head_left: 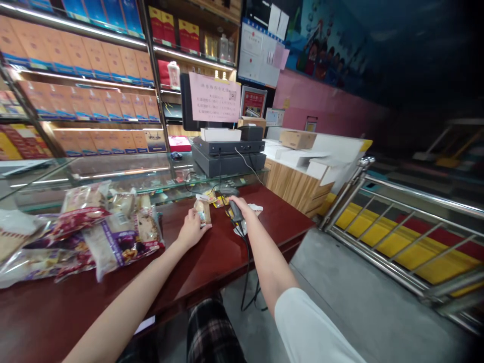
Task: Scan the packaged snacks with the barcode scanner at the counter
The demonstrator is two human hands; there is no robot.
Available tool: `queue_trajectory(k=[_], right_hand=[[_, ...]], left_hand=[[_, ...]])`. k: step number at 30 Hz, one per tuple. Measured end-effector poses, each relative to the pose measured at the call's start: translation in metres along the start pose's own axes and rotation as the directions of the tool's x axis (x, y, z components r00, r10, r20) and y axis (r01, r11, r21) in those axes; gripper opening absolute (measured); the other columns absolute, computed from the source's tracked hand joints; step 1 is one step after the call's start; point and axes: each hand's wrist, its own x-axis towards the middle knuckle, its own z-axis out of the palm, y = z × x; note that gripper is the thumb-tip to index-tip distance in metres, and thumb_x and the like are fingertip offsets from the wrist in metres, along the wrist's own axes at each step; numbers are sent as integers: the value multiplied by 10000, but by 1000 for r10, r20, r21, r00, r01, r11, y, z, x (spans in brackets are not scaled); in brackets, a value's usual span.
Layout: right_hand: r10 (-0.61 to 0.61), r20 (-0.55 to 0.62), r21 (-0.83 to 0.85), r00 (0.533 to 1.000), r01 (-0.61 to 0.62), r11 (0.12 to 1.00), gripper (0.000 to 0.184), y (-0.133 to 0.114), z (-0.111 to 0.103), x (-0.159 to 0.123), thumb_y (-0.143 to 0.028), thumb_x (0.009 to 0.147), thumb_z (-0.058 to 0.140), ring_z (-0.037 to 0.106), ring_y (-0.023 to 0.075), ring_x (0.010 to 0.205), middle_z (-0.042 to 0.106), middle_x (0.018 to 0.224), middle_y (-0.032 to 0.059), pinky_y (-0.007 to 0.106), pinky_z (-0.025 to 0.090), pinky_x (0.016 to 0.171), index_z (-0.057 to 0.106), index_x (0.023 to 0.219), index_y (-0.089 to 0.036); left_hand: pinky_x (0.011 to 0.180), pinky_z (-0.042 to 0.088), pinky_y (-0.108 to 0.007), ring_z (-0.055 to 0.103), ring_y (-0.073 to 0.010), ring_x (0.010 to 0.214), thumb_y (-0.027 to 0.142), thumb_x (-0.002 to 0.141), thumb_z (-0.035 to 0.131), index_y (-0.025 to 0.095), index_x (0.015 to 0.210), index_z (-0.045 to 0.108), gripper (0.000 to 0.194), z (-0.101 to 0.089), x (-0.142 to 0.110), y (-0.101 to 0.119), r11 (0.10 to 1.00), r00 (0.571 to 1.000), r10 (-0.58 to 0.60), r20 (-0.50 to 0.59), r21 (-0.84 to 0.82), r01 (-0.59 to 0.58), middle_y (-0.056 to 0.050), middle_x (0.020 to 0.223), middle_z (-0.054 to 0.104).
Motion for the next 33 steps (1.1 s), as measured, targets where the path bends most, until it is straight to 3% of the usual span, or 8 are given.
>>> queue_trajectory(k=[7, 11, 13, 17, 22, 24, 27, 33], right_hand=[[-116, -113, 98, 987, 127, 987, 285, -6, 1, -21, -419, 659, 678, 526, 138, 499, 517, 513, -41, 249, 448, 480, 590, 759, -166], [-251, -166, 147, 954, 275, 950, 376, -28, 2, -28, -447, 606, 735, 621, 156, 648, 655, 665, -9, 241, 483, 571, 635, 840, -171], [-339, -152, 307, 928, 371, 877, 399, -44, 10, -34, -439, 616, 743, 676, 170, 746, 720, 820, 32, 256, 527, 650, 642, 901, -179], [-391, 66, 495, 918, 310, 811, 388, -76, 44, -55, -428, 694, 713, 701, 168, 719, 735, 994, 57, 288, 570, 641, 620, 999, -206], [-412, 223, 479, 883, 269, 835, 379, -84, 113, -71, -458, 716, 713, 631, 134, 542, 719, 793, 47, 235, 489, 457, 622, 964, -186], [-439, 267, 525, 858, 253, 813, 373, -77, 141, -69, -469, 691, 727, 570, 104, 482, 708, 775, 38, 227, 457, 423, 622, 906, -183], [-420, 330, 579, 845, 170, 797, 364, -61, 173, -60, -463, 660, 745, 512, 84, 450, 701, 778, 26, 221, 412, 393, 620, 859, -185], [-391, 431, 579, 813, 82, 811, 308, -27, 180, -37, -456, 735, 701, 461, 87, 415, 619, 571, -15, 217, 379, 406, 657, 867, -180]], left_hand=[[1004, 443, -485, 528, -266, 1073, 275, 681, 659, 182, 961, 436, 370, -35, -27, -10, 930, 949, -277, -148, -291, 226, -88, 1063, 391], [1068, 383, -474, 461, -270, 1205, 255, 715, 652, 186, 1124, 436, 468, -78, -36, -8, 961, 949, -109, -297, -274, 24, -115, 1171, 406], [1104, 339, -485, 407, -295, 1278, 262, 717, 682, 175, 1236, 395, 600, -101, -35, -3, 984, 914, -26, -405, -173, -49, -152, 1251, 381], [1140, 277, -508, 332, -331, 1365, 233, 750, 657, 126, 1387, 289, 743, -143, -21, -5, 998, 845, -11, -534, -55, -22, -224, 1379, 327], [1115, 314, -495, 450, -323, 1286, 282, 724, 660, 123, 1364, 376, 718, -181, -1, -45, 973, 868, -138, -476, -228, 30, -184, 1325, 492], [1052, 389, -470, 553, -288, 1154, 344, 752, 626, 136, 1298, 453, 610, -185, 0, -62, 893, 868, -284, -407, -442, 85, -136, 1201, 581], [936, 471, -420, 617, -238, 983, 417, 803, 564, 157, 1158, 557, 440, -177, -3, -78, 672, 835, -456, -308, -734, 97, -76, 1022, 648], [888, 503, -322, 637, -198, 993, 452, 829, 633, 150, 1039, 633, 368, -157, -10, -81, 261, 832, -510, -220, -961, -94, -79, 1063, 692]])
